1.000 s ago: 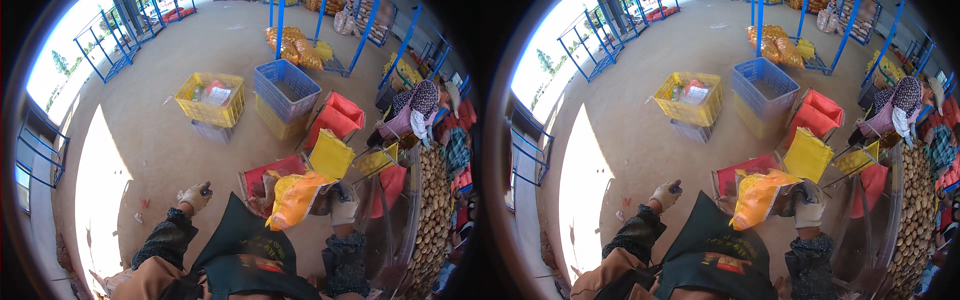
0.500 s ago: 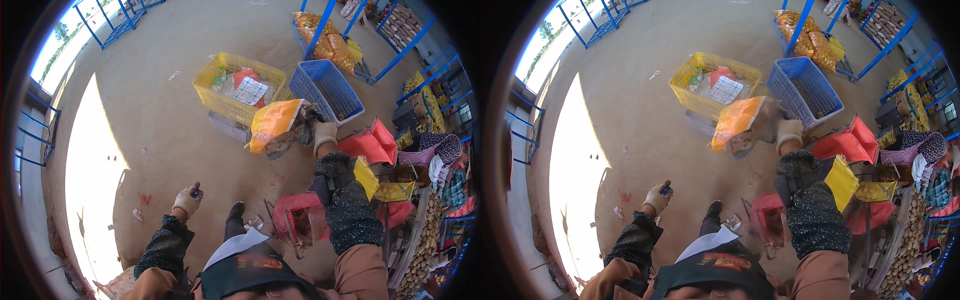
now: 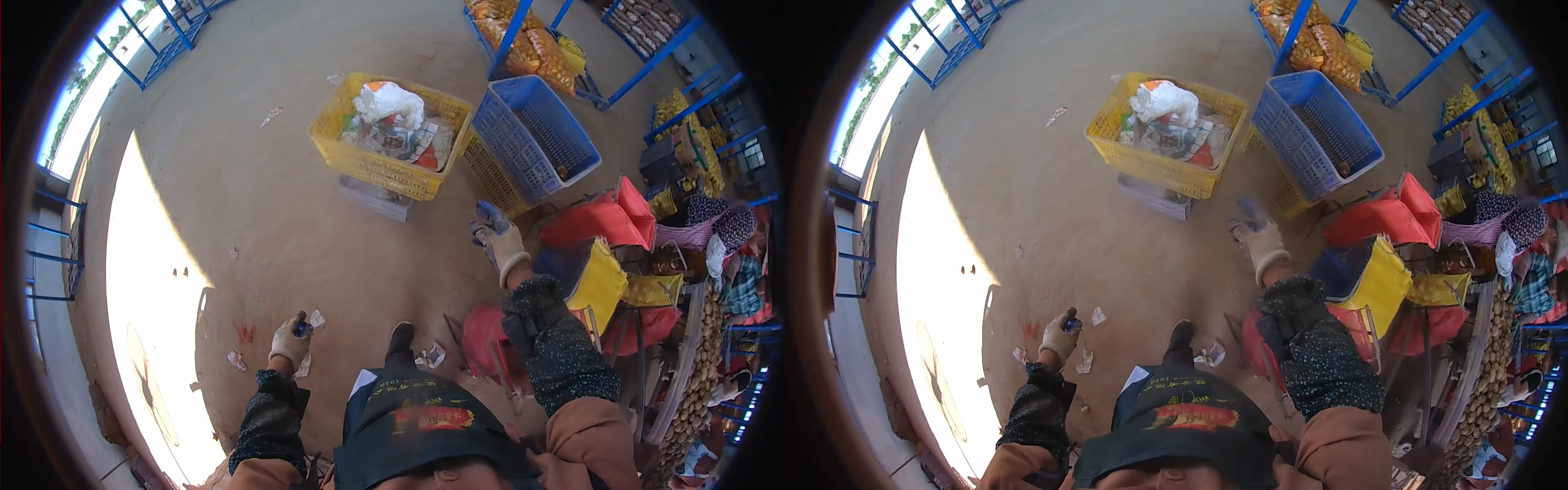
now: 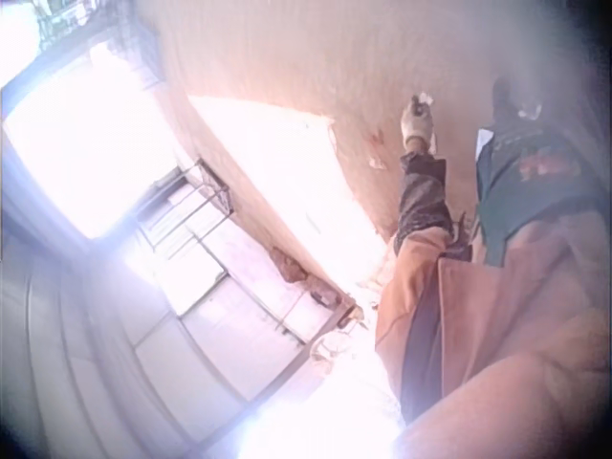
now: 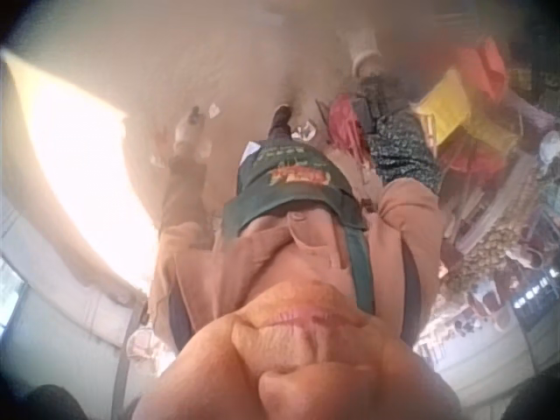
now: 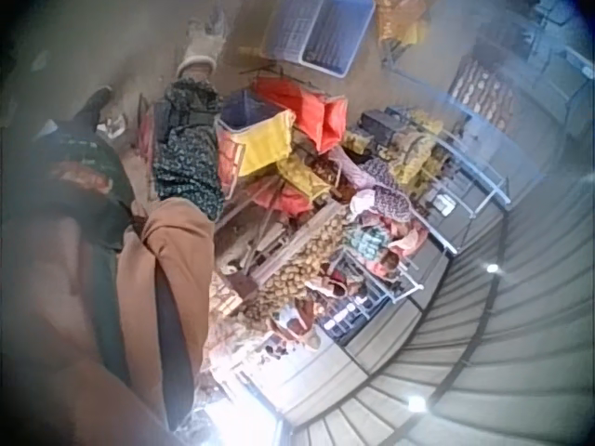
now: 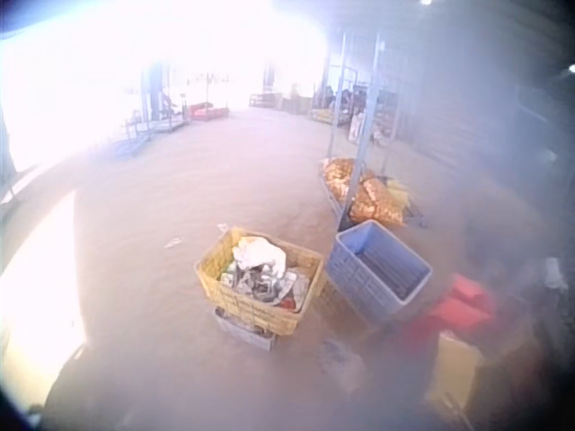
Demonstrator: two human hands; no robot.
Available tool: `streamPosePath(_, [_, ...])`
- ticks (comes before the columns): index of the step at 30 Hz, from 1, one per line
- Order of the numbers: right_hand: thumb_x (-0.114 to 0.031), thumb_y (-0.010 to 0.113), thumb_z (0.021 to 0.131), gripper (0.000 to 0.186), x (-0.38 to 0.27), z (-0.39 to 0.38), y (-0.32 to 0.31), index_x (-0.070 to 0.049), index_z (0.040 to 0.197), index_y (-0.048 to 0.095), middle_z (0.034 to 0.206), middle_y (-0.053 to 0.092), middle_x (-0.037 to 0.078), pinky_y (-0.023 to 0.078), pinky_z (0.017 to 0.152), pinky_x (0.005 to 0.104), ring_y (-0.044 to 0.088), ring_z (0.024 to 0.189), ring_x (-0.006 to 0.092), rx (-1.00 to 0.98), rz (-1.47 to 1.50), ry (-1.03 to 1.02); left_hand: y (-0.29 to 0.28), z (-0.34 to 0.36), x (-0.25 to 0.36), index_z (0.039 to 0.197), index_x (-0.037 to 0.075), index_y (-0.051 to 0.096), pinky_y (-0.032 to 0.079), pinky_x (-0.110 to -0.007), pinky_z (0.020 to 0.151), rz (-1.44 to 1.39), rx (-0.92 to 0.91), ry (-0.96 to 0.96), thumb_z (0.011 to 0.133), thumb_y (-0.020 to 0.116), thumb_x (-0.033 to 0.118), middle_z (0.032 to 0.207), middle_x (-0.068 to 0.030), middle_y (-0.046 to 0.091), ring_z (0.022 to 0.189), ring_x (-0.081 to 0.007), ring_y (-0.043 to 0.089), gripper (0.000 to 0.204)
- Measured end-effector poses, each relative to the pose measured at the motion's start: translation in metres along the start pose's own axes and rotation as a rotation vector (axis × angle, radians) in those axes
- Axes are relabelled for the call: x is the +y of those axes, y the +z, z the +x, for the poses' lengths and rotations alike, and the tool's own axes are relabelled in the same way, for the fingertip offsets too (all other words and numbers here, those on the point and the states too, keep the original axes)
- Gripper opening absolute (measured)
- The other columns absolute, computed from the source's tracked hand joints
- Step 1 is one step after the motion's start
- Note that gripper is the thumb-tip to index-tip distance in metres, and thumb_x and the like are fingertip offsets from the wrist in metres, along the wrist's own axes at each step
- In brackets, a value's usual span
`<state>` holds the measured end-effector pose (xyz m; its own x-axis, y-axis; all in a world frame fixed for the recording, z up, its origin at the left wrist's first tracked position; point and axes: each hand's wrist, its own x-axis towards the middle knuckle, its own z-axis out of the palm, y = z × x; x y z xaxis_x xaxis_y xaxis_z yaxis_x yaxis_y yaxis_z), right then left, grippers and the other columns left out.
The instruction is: The recorder is sorting potatoes from a bulk bag and placing them into smaller plastic bags for distribution.
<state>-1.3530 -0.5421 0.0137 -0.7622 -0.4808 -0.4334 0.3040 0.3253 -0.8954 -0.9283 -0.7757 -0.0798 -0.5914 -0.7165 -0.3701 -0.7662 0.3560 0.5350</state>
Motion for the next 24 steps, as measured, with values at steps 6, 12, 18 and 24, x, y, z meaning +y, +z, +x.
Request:
streamPosePath(6, [-0.001, 0.055, 0.087, 0.038, 0.062, -0.186, -0.184, -0.005, 0.124, 0.053, 0.113, 0.060, 0.007, 0.051, 0.075, 0.0269, 0.062, 0.089, 0.0159, 0.433, 0.272, -0.214, 0.025, 0.032, 0.112, 0.119, 0.009, 0.059, 0.050, -0.027, 0.073, -0.173, -0.192, 0.076, 0.082, 0.059, 0.011, 0.099, -0.0079, 0.064, 0.084, -0.0158, 0.062, 0.038])
streamPosePath(12, [-0.005, 0.055, 0.089, 0.032, 0.175, -0.389, -0.301, -0.007, 0.121, 0.055, 0.110, 0.062, 0.008, 0.051, 0.071, 0.0291, 0.062, 0.085, 0.0184, 0.951, 0.382, -0.094, 0.092, -0.046, 0.272, 0.124, 0.008, 0.055, 0.045, -0.022, 0.057, -0.189, -0.488, 0.329, 0.084, 0.060, 0.006, 0.091, 0.0014, 0.063, 0.069, -0.0070, 0.054, 0.040])
streamPosePath(18, [-0.005, 0.058, 0.086, 0.030, 0.335, -0.573, -0.313, -0.006, 0.116, 0.057, 0.103, 0.063, 0.006, 0.051, 0.066, 0.0265, 0.061, 0.076, 0.0154, 1.149, 0.408, 0.195, 0.224, -0.147, 0.371, 0.133, 0.011, 0.045, 0.050, -0.035, 0.077, 0.382, -0.614, 1.238, 0.074, 0.070, 0.019, 0.112, -0.0149, 0.059, 0.096, -0.0291, 0.060, 0.064])
streamPosePath(24, [-0.007, 0.060, 0.083, 0.028, 0.451, -0.728, -0.262, -0.009, 0.111, 0.059, 0.086, 0.063, 0.006, 0.050, 0.055, 0.0302, 0.061, 0.066, 0.0177, 1.415, 0.509, 0.617, 0.328, -0.165, 0.395, 0.118, 0.013, 0.058, 0.045, -0.043, 0.089, 1.042, -0.765, 1.340, 0.074, 0.062, 0.024, 0.118, -0.0153, 0.057, 0.107, -0.0354, 0.055, 0.046])
